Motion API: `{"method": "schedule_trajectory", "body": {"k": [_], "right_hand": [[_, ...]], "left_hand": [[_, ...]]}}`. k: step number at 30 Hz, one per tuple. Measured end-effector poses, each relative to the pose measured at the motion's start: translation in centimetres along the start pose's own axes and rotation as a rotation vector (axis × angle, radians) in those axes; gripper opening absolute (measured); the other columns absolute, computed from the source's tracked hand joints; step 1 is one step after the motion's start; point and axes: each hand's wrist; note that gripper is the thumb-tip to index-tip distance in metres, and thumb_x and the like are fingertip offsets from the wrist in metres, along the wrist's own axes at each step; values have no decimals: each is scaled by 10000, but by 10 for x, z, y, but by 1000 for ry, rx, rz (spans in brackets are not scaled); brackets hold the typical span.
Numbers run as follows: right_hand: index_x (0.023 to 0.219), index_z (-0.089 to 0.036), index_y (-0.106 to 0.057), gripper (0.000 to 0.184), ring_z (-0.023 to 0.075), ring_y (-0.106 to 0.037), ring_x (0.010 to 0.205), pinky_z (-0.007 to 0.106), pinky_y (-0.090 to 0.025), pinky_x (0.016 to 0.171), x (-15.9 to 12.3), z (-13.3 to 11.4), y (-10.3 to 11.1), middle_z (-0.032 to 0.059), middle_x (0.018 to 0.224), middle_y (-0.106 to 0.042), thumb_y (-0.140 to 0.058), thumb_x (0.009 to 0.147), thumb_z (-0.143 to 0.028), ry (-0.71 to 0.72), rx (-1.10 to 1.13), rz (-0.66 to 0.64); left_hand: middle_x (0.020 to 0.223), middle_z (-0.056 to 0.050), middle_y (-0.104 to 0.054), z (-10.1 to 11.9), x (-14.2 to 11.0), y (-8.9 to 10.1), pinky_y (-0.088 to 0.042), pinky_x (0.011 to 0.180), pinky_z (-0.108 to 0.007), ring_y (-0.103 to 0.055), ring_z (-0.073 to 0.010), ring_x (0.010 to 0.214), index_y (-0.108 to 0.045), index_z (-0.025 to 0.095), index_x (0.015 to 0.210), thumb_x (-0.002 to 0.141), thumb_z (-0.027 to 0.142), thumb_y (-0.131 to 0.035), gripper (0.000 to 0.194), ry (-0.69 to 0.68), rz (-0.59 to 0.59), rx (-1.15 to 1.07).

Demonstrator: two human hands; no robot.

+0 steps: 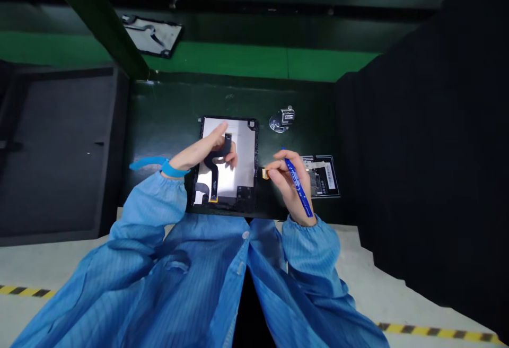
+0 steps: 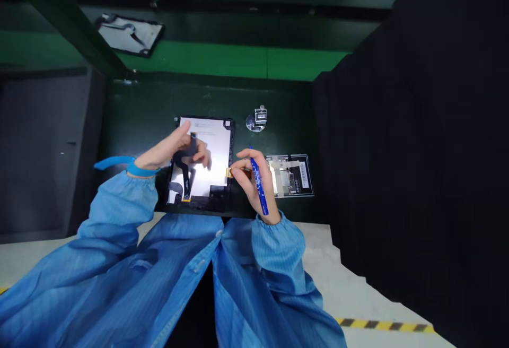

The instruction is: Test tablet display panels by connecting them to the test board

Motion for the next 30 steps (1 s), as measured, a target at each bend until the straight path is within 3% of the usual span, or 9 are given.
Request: {"method": "schedule_trajectory", "body": {"k": [3,5,7,9,13,15,21,30], "right_hand": [[1095,-223,-498,306,120,-652,753,252,-518,742,-2,-2,-4,-27,809,-666,-673,908,-391,6,-12,16],[1073,-220,-489,291,117,-653,747,250,-526,734,-3,-4,-7,-28,806,-667,-669,914,-384,20,-13,24],[1053,-218,-481,278,115,-657,750,247,-533,736,-5,-6,-10,-29,801,-670,-669,917,-372,26,-15,34],[1034,-218,-477,273,116,-663,754,246,-540,738,-6,-8,-12,-28,802,-677,-676,914,-360,18,-28,49],[996,-218,-483,228,106,-664,733,231,-538,716,-9,-12,-16,-29,814,-687,-675,905,-301,8,-68,82],[990,-217,-495,197,100,-667,740,225,-536,725,-10,-13,-16,-31,822,-687,-667,901,-251,16,-77,98],[989,-216,-513,170,104,-661,735,235,-548,723,-10,-13,-16,-29,804,-673,-653,896,-194,35,-89,100],[967,-210,-520,169,98,-666,729,220,-540,699,-9,-13,-15,-24,805,-676,-666,890,-176,41,-70,88]], "left_hand": [[461,-64,-454,13,-21,0,-373,490,-349,-452,-189,467,-596,197,558,743,845,-442,691,158,-319,-151],[415,-16,-324,17,-32,-7,-278,451,-321,-315,-136,409,-556,198,516,746,709,-555,560,161,-348,-234],[453,9,-291,15,-40,-18,-226,460,-294,-273,-108,433,-538,192,523,739,538,-657,424,117,-261,-309],[499,13,-363,9,-45,-33,-237,473,-281,-321,-103,468,-604,185,609,760,433,-708,308,37,-99,-296],[576,8,-560,-5,-48,-59,-366,518,-266,-463,-105,524,-690,188,712,797,367,-737,204,-166,243,-79],[631,-1,-633,-9,-48,-66,-424,569,-257,-528,-110,576,-698,185,693,795,318,-739,172,-221,329,-2],[700,-16,-704,-18,-48,-69,-450,612,-267,-579,-127,641,-733,189,719,815,251,-718,114,-246,367,128],[693,-8,-700,-20,-49,-67,-445,615,-243,-574,-113,643,-732,178,717,813,224,-711,108,-240,379,133]]}}
Point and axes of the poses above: each hand's wrist, its own x-axis towards the middle knuckle, its own y-axis out of the back of the hand, z = x × y
